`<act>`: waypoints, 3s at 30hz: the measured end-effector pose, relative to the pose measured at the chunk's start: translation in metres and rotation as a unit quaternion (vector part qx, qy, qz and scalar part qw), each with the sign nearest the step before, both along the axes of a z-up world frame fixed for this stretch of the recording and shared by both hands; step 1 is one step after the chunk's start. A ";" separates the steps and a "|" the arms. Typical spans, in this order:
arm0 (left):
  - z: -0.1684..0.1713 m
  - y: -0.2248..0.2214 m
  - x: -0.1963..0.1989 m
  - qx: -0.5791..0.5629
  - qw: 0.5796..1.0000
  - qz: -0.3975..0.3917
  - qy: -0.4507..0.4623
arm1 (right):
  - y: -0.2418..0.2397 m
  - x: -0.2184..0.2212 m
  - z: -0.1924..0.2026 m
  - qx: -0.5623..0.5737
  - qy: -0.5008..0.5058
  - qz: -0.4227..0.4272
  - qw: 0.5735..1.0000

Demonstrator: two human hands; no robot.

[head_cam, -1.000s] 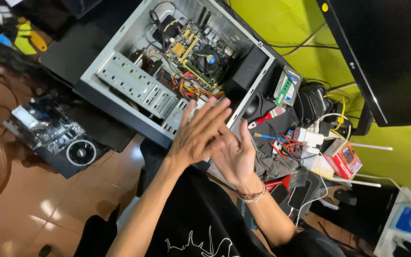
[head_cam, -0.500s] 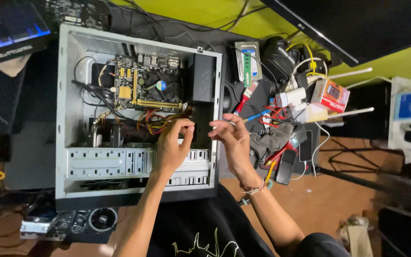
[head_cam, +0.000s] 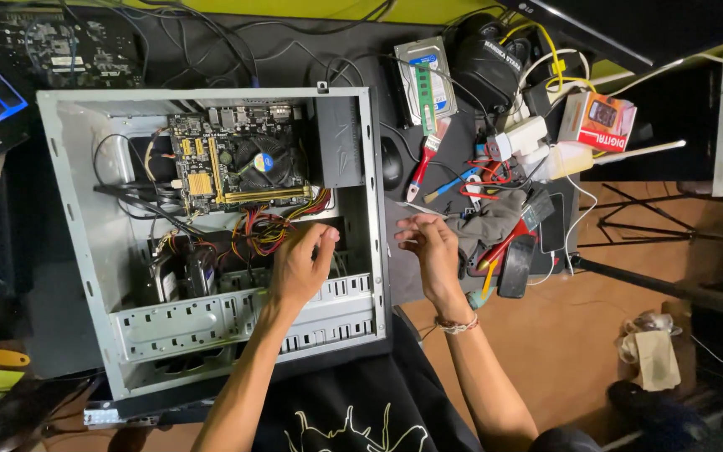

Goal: Repairing and cleaning internal components of a desktop computer, including BIOS interaction and hardware maintenance.

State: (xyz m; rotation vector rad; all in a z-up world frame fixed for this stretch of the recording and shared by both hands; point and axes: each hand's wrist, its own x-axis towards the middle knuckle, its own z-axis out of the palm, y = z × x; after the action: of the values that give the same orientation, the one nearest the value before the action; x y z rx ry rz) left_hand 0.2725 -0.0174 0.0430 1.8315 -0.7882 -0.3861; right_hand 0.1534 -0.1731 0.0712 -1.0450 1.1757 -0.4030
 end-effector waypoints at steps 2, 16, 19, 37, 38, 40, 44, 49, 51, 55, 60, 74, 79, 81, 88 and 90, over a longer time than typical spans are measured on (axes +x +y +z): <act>-0.002 0.000 0.001 0.001 1.000 0.012 -0.002 | -0.006 0.017 0.009 -0.043 0.042 0.031 0.998; 0.012 -0.033 -0.003 0.004 0.999 0.014 -0.046 | -0.081 0.014 -0.141 -0.275 0.284 0.170 0.903; 0.028 -0.059 -0.003 -0.056 0.997 -0.020 -0.046 | -0.085 0.007 -0.150 -0.234 0.281 0.128 0.922; 0.029 -0.077 -0.012 -0.047 0.994 -0.066 -0.069 | -0.041 -0.032 -0.014 -0.211 0.059 -0.073 0.973; 0.031 -0.073 -0.012 -0.064 0.994 -0.063 -0.068 | -0.042 -0.036 -0.019 -0.251 0.044 -0.086 0.963; 0.031 -0.062 -0.010 -0.079 0.993 -0.055 -0.068 | -0.045 -0.042 -0.019 -0.291 0.026 -0.094 0.952; 0.025 -0.023 0.004 -0.063 0.993 -0.003 -0.099 | -0.042 -0.026 0.012 -0.421 -0.016 -0.063 0.905; 0.020 0.048 0.039 -0.021 0.987 0.087 -0.134 | 0.006 0.040 0.085 -0.475 -0.140 -0.021 0.869; 0.015 0.074 0.053 -0.009 0.975 0.136 -0.177 | 0.019 0.056 0.093 -0.450 -0.118 0.090 0.881; -0.002 0.106 0.059 0.011 0.961 0.179 -0.210 | 0.036 0.069 0.061 -0.457 -0.118 0.195 0.860; -0.011 0.114 0.057 -0.024 0.957 0.212 -0.198 | 0.064 0.113 0.078 -0.518 0.000 0.362 0.775; 0.030 0.126 0.175 0.086 0.926 0.165 -0.330 | 0.067 0.201 0.026 -0.488 -0.023 0.482 0.727; 0.028 0.126 0.181 0.175 0.927 0.138 -0.300 | 0.082 0.220 0.024 -0.463 -0.060 0.522 0.714; 0.027 0.126 0.179 0.151 0.934 0.169 -0.275 | 0.089 0.223 0.019 -0.447 -0.036 0.529 0.720; 0.028 0.123 0.183 0.152 0.932 0.193 -0.268 | 0.089 0.239 0.002 -0.421 -0.032 0.558 0.715; 0.028 0.123 0.183 0.163 0.932 0.194 -0.258 | 0.092 0.241 -0.006 -0.456 -0.047 0.531 0.712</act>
State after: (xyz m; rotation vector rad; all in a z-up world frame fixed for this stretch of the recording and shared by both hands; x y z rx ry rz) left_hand 0.4559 0.1058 0.0713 2.3890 -0.7075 0.2526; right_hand 0.3944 -0.0814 0.0657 -2.3228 0.0282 -0.0617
